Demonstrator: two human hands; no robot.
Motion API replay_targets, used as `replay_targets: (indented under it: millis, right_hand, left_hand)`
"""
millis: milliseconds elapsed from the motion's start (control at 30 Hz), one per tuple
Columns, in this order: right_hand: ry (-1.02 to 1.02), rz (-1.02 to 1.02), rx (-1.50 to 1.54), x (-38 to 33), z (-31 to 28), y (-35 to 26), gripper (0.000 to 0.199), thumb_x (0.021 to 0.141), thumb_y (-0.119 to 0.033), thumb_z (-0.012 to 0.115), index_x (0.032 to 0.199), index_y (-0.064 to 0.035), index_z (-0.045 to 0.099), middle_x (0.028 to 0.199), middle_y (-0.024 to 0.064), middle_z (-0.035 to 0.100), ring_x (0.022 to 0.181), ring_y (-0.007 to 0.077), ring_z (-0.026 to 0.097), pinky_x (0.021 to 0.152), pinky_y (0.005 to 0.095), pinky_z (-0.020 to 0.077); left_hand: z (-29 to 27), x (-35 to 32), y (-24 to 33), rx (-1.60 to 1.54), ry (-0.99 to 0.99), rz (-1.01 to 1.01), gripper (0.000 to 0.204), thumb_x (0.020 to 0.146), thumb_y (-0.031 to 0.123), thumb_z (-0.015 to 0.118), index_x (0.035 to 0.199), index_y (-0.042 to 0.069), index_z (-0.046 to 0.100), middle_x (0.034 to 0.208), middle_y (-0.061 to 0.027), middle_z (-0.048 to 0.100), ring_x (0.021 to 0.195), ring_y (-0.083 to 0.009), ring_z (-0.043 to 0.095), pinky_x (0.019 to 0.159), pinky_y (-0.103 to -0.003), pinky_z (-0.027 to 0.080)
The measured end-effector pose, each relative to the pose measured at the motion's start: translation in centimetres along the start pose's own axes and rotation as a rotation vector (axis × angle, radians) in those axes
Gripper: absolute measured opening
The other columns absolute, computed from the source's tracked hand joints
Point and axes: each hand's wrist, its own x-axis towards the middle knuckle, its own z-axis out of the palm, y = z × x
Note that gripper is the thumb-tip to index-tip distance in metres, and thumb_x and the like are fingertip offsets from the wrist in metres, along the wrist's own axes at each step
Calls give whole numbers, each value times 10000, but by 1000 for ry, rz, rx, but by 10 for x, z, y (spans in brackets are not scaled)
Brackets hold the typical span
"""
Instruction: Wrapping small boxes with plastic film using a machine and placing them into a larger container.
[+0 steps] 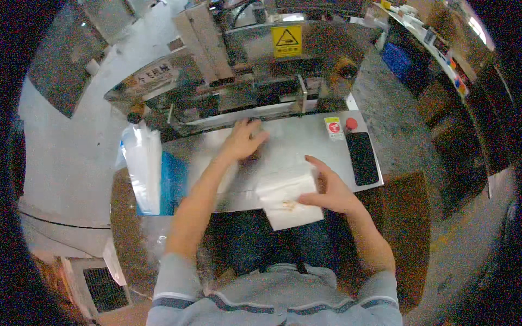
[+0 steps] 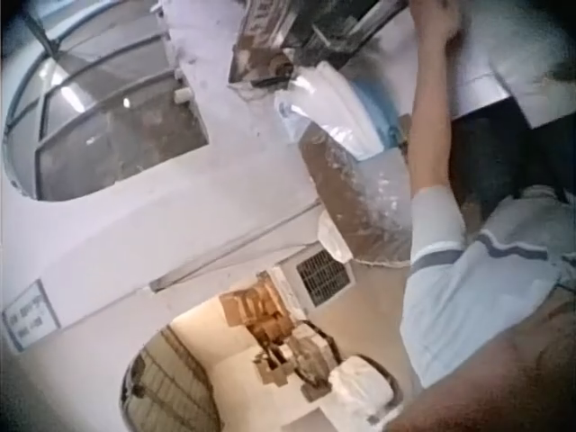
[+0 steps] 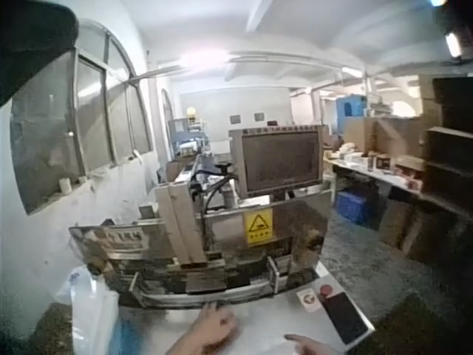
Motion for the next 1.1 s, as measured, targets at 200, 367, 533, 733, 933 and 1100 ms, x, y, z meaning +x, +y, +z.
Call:
replay_targets:
  millis: [200,367,533,733,933,1100]
  right_hand:
    - [594,-58,-49,-154,-81,0,1079,664,-126,870,1527,6,235,1384,138,506,1265,241,511,1097,394,390]
    - [943,128,-476,-263,-135,-2,1020,728,-299,844,1505,26,268,1367,197,523,1232,278,547,1073,369,402]
    - [1008,654,-940,-377,-162,105,1036,702,-473,805,1468,21,314,1348,315,507,1219,438,538,1046,453,444]
    - [844,1133,-511,-457,-170,279,1077,638,-441,835,1434,61,312,1258,277,577,1168,394,568,1001,421,456]
    - [720,1113,43,-463,-145,367,938,592,-437,864,1313,56,521,1256,235,601,1178,338,578,983,388,472]
    - [424,1247,-540,-509,-78,527,660,615,-380,824,1143,-11,681,1126,214,681,1041,330,655,803,452,560]
  left_hand:
    - [22,65,-6,74,-330,-143,592,870,597,541,1185,124,707,1194,-178,675,1149,-350,622,972,-430,477]
    - [-26,85,-158,623,-91,391,677,984,569,366,1047,-21,691,1080,-280,662,1032,-466,612,910,-558,450]
    - [-6,99,-116,215,-178,-56,587,1000,470,511,1057,-103,622,946,-188,680,831,-336,578,782,-440,436]
    - [-1,94,-68,190,-294,-232,575,1013,439,513,1191,-102,590,1057,-118,672,951,-230,570,898,-370,425]
    - [-47,91,-69,254,-409,-346,581,1016,430,513,1318,-65,556,1191,-104,637,1070,-195,567,974,-327,410]
    - [-4,82,-64,-17,-306,-188,566,1018,437,511,1258,-68,593,1150,-78,639,1027,-189,558,942,-323,421]
